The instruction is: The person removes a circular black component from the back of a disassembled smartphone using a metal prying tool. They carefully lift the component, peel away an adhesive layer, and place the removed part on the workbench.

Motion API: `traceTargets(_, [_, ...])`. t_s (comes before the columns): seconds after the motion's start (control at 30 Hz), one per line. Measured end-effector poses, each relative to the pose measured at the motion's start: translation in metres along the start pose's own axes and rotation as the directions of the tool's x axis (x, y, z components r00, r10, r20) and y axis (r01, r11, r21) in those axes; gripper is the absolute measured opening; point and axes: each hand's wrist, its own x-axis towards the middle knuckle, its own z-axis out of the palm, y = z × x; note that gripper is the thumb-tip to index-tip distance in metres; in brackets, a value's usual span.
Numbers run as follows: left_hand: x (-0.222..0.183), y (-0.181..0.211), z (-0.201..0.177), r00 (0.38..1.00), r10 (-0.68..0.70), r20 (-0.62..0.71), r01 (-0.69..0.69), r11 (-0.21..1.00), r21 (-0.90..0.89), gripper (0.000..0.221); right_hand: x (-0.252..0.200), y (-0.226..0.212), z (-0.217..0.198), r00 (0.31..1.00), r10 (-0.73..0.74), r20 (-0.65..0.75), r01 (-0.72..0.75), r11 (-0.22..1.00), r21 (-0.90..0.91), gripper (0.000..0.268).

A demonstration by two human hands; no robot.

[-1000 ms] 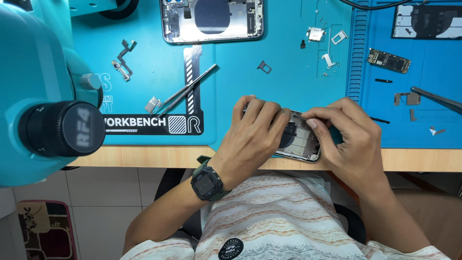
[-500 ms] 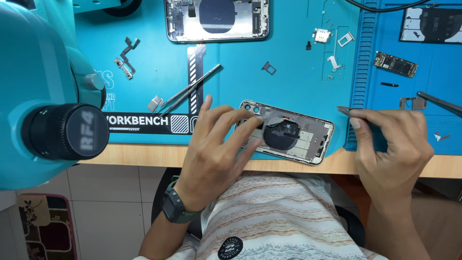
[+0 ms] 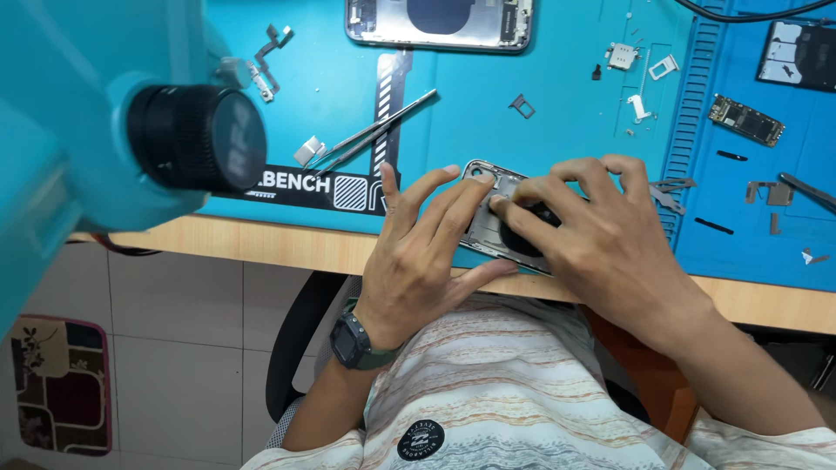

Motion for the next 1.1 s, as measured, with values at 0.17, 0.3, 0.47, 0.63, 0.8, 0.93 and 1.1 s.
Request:
traceTargets(0.17, [0.001, 0.001, -0.002, 1.0, -0.012, -0.011, 0.012, 1.0, -0.019, 0.08, 0.003, 0.004, 0.001, 0.999, -0.054, 0.01, 0.053, 0.998, 0.024, 0.03])
traceTargets(0.3, [0.001, 0.001, 0.002, 0.999, -0.03, -0.014, 0.029, 0.998, -0.053, 0.077, 0.007, 0.009, 0.003, 0.988, -0.15, -0.037, 0.141, 0.973, -0.185, 0.005])
traceTargets(0.47, [0.002, 0.003, -0.002, 0.999, -0.054, 0.0, 0.054, 0.995, -0.081, 0.069, -0.005, 0.029, 0.026, 0.991, -0.097, 0.095, 0.089, 0.992, 0.084, 0.013])
traceTargets(0.63, [0.002, 0.003, -0.002, 0.998, -0.056, 0.011, 0.056, 0.994, -0.096, 0.063, -0.005, 0.034, 0.017, 0.993, -0.087, 0.086, 0.071, 0.982, 0.176, 0.021])
traceTargets(0.8, [0.002, 0.004, -0.004, 0.998, -0.06, 0.03, 0.063, 0.991, -0.121, 0.063, 0.003, 0.035, -0.001, 0.963, -0.263, 0.059, 0.261, 0.964, 0.047, 0.015])
traceTargets(0.93, [0.002, 0.003, -0.003, 0.997, -0.069, 0.032, 0.073, 0.987, -0.143, 0.06, 0.002, 0.042, 0.008, 0.961, -0.269, 0.058, 0.26, 0.958, 0.122, 0.017])
traceTargets(1.1, [0.003, 0.004, -0.004, 0.995, -0.08, 0.065, 0.089, 0.987, -0.135, 0.05, 0.002, 0.045, 0.023, 0.963, -0.268, 0.023, 0.257, 0.943, 0.213, 0.019])
